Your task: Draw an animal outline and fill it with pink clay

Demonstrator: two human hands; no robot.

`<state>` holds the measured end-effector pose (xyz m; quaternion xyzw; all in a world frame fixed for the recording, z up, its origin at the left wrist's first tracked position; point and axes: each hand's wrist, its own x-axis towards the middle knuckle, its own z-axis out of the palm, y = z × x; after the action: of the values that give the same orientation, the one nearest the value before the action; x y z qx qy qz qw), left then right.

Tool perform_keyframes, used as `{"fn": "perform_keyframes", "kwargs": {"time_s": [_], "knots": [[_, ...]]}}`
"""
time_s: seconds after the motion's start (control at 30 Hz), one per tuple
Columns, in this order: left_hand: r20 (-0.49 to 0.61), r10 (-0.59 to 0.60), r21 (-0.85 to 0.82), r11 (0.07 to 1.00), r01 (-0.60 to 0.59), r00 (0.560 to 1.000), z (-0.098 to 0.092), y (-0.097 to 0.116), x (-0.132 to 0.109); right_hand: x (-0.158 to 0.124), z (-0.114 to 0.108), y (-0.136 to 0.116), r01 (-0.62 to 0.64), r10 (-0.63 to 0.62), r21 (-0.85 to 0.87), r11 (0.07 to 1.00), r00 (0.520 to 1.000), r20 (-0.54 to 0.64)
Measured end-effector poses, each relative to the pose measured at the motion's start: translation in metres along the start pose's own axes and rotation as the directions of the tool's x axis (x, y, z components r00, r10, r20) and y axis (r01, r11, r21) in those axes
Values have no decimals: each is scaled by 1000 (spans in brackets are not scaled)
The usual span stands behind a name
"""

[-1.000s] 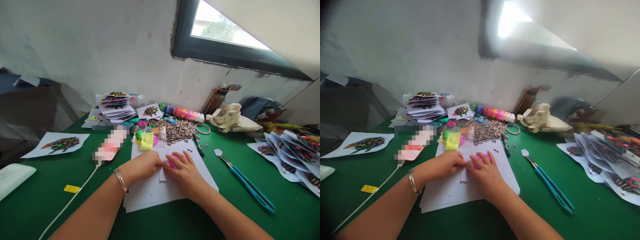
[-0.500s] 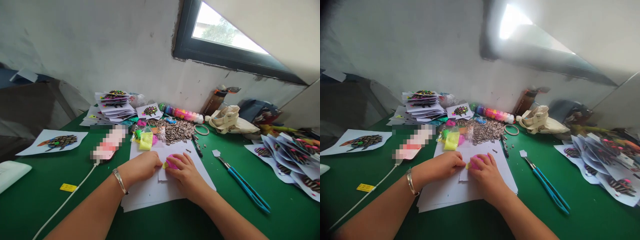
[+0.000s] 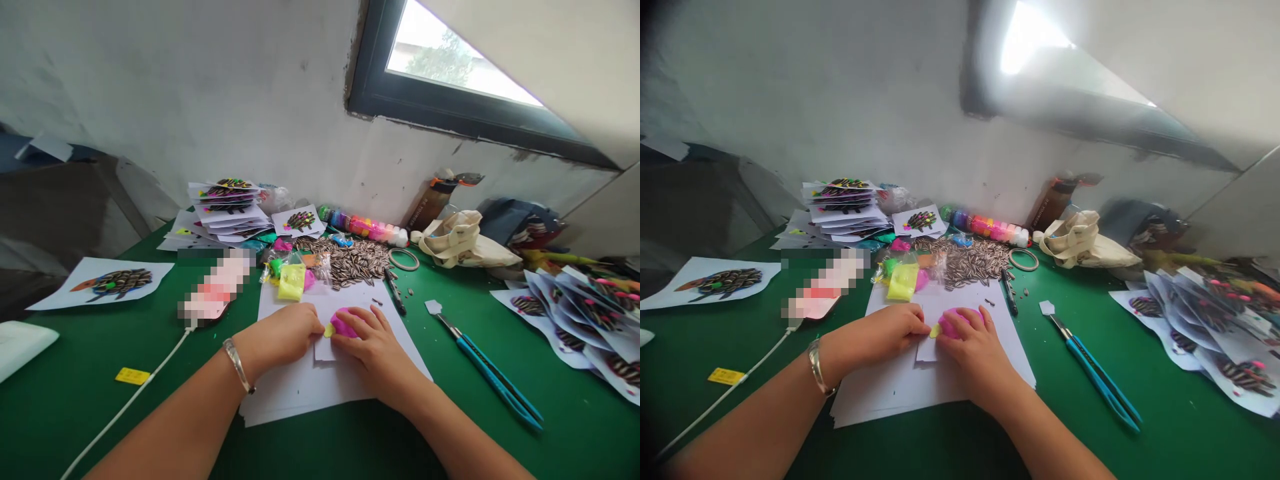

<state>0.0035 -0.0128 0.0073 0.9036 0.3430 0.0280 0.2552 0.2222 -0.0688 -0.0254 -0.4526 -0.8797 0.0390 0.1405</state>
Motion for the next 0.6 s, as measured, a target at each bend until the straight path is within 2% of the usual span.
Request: {"fn": "perform_keyframes", "kwargs": {"time_s": [0.3, 0.47, 0.6], "knots": [[-2, 11, 23, 1000, -11, 1000, 5, -4, 1, 2, -1, -2, 8, -8, 16, 1000, 1000, 16], [-13, 5, -4, 1000, -5, 1000, 3, 0, -4, 1, 1, -1, -19, 19, 12, 1000, 1000, 0], [-8, -2, -10, 1000, 2, 1000, 1, 6, -6, 1, 3, 1, 10, -10, 22, 1000, 1000, 7]]}}
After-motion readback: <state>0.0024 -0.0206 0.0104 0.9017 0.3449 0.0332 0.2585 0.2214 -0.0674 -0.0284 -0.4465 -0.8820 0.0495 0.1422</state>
